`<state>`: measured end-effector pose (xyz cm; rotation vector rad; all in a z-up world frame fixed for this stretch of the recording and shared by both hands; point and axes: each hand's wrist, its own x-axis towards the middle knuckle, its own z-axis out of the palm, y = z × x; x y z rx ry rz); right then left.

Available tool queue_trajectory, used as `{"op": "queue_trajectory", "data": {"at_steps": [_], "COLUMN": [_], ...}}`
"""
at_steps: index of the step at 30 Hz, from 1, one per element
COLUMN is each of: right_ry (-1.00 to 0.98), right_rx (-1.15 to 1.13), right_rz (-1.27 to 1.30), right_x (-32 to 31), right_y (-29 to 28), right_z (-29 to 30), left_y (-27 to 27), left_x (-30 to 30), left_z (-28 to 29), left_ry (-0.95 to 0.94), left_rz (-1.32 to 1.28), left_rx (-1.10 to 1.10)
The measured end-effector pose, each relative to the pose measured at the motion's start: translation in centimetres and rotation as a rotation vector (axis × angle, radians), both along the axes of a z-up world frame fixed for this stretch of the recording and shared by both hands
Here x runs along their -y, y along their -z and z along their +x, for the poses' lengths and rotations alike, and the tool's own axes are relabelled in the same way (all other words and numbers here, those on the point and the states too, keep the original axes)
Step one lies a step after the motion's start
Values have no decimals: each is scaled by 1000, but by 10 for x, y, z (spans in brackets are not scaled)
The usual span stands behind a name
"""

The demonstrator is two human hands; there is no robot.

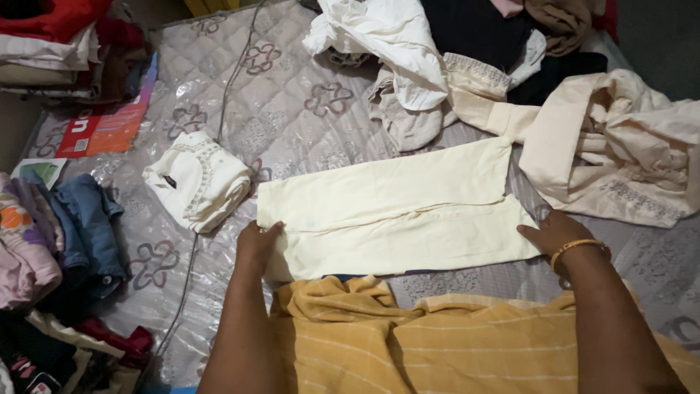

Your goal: The person folds a printed t-shirt and a white collared shirt by hand on a bed.

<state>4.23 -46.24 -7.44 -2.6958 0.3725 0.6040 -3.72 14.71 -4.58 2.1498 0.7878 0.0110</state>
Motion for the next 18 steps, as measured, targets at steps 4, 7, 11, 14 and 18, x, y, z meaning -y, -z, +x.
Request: {"op": "queue_trajectory", "data": {"at_steps": [4, 7, 11, 14, 18], "right_ry": [-13, -20, -157, -131, -172], "right_rx": [-1, -5, 45, 27, 57], "right_rz": [-6, 11, -64, -35, -41], "right_x": [5, 10, 16, 17, 16], "right_y": [8, 19, 34, 39, 36], "right_z": [1, 5, 12, 12, 11], "left_y": [-19, -42, -79, -101, -109], "left_x": [10, 30, 88, 141, 198], "left_z": [5, 11, 20, 20, 24], "left_ry": [18, 98, 143, 194, 426], "left_rz": [72, 278, 394, 241, 241], "left_rx": [108, 179, 127, 18, -21]}}
